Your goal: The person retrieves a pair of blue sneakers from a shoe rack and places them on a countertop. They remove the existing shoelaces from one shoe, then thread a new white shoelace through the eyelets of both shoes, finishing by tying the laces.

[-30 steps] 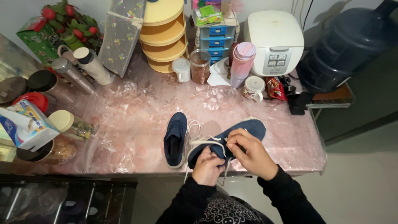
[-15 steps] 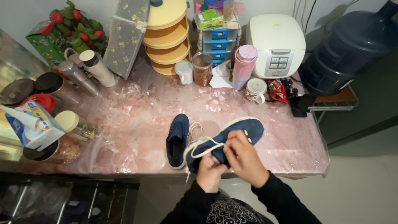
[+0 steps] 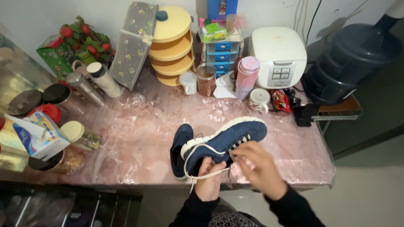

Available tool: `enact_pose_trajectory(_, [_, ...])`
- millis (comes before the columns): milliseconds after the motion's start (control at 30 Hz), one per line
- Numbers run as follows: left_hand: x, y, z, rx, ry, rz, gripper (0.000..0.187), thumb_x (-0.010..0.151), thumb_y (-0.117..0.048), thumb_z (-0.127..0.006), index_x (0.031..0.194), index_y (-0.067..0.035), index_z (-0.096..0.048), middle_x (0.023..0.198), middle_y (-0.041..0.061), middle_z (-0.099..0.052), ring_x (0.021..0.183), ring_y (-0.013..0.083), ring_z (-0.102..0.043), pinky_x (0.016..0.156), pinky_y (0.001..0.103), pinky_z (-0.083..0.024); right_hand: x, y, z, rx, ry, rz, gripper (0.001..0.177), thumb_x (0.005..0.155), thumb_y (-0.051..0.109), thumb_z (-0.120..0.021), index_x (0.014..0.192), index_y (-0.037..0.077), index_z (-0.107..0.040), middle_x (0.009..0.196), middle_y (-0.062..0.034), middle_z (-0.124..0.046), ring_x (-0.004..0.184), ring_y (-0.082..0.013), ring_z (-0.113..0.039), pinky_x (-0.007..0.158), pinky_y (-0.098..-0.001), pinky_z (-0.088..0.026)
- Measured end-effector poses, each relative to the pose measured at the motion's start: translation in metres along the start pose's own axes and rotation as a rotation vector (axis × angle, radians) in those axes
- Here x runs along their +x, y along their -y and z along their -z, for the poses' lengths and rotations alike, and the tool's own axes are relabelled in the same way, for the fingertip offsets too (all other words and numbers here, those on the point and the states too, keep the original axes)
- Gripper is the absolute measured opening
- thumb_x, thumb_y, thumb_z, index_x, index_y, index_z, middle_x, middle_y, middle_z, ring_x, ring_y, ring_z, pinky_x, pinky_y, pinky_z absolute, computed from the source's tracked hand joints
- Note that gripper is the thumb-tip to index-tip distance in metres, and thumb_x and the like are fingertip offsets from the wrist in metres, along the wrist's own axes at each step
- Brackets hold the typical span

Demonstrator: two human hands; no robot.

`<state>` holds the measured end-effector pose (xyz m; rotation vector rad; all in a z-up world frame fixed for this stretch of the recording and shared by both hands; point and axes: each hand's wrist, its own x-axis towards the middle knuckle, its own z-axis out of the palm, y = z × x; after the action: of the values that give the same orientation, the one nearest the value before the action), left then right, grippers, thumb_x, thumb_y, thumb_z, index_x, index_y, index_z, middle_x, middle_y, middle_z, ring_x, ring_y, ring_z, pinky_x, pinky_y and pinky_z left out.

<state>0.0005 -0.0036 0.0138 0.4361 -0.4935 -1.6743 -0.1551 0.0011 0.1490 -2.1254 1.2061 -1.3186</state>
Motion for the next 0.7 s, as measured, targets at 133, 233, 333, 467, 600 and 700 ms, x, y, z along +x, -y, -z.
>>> enact_pose_trajectory(133, [-0.005,-0.007,-0.013,-0.025,-0.018,-0.001,0.046,0.092,0.006,-0.056,0.137,0.0,-0.053,0.136,0.007,-0.06,0.129,0.0168,-0.056,0.112,0.035,-0.041,-0.007,0.008,-0.025,-0.15,-0.137,0.061,0.021,0.078,-0.001,-0.076,0.098,0.0,-0.067,0.097,-0.0152,-0.066,0.09,-0.0327,-0.065,0.078,-0.0372,-0.053])
enact_pose_trajectory(233, [-0.004,-0.007,-0.012,0.007,-0.072,-0.031,0.039,0.095,0.005,-0.057,0.135,0.001,-0.056,0.132,0.008,-0.063,0.124,0.0182,-0.058,0.109,0.035,-0.043,-0.015,0.001,-0.036,-0.248,-0.188,0.107,0.019,0.079,-0.003,-0.073,0.096,-0.001,-0.064,0.097,-0.0157,-0.066,0.09,-0.0344,-0.065,0.078,-0.0387,-0.053])
enact_pose_trajectory(333, [-0.003,-0.007,-0.01,0.077,-0.081,-0.038,0.034,0.096,0.004,-0.06,0.13,0.003,-0.059,0.129,0.01,-0.065,0.121,0.0193,-0.06,0.108,0.037,-0.044,-0.024,-0.019,-0.041,-0.286,-0.248,0.116,0.018,0.079,-0.003,-0.073,0.093,-0.001,-0.062,0.095,-0.016,-0.065,0.086,-0.0321,-0.065,0.075,-0.0373,-0.052])
enact_pose_trajectory(467, [-0.003,-0.017,-0.011,-0.077,-0.113,-0.075,0.03,0.095,-0.004,-0.058,0.124,0.004,-0.06,0.124,0.013,-0.068,0.117,0.0238,-0.065,0.106,0.042,-0.047,-0.025,-0.051,-0.033,0.059,-0.434,-0.225,0.009,0.086,-0.007,-0.065,0.09,0.0,-0.061,0.088,-0.0099,-0.063,0.076,-0.0216,-0.062,0.07,-0.0327,-0.05])
enact_pose_trajectory(600, [0.001,-0.025,-0.01,-0.126,-0.14,-0.03,0.035,0.09,-0.005,-0.057,0.125,-0.001,-0.061,0.122,0.012,-0.069,0.113,0.0234,-0.065,0.101,0.041,-0.048,-0.019,-0.051,-0.026,0.648,-0.349,-0.558,0.009,0.089,-0.001,-0.066,0.097,-0.002,-0.062,0.087,-0.01,-0.062,0.074,-0.0187,-0.059,0.069,-0.0316,-0.049])
enact_pose_trajectory(700, [0.003,-0.016,-0.003,0.039,-0.116,-0.073,0.035,0.092,0.0,-0.06,0.126,0.002,-0.062,0.121,0.011,-0.068,0.113,0.0211,-0.064,0.102,0.037,-0.047,-0.022,-0.022,-0.024,-0.038,-0.305,-0.064,0.025,0.08,-0.003,-0.068,0.104,0.0,-0.062,0.094,-0.0085,-0.06,0.085,-0.022,-0.058,0.076,-0.0332,-0.048])
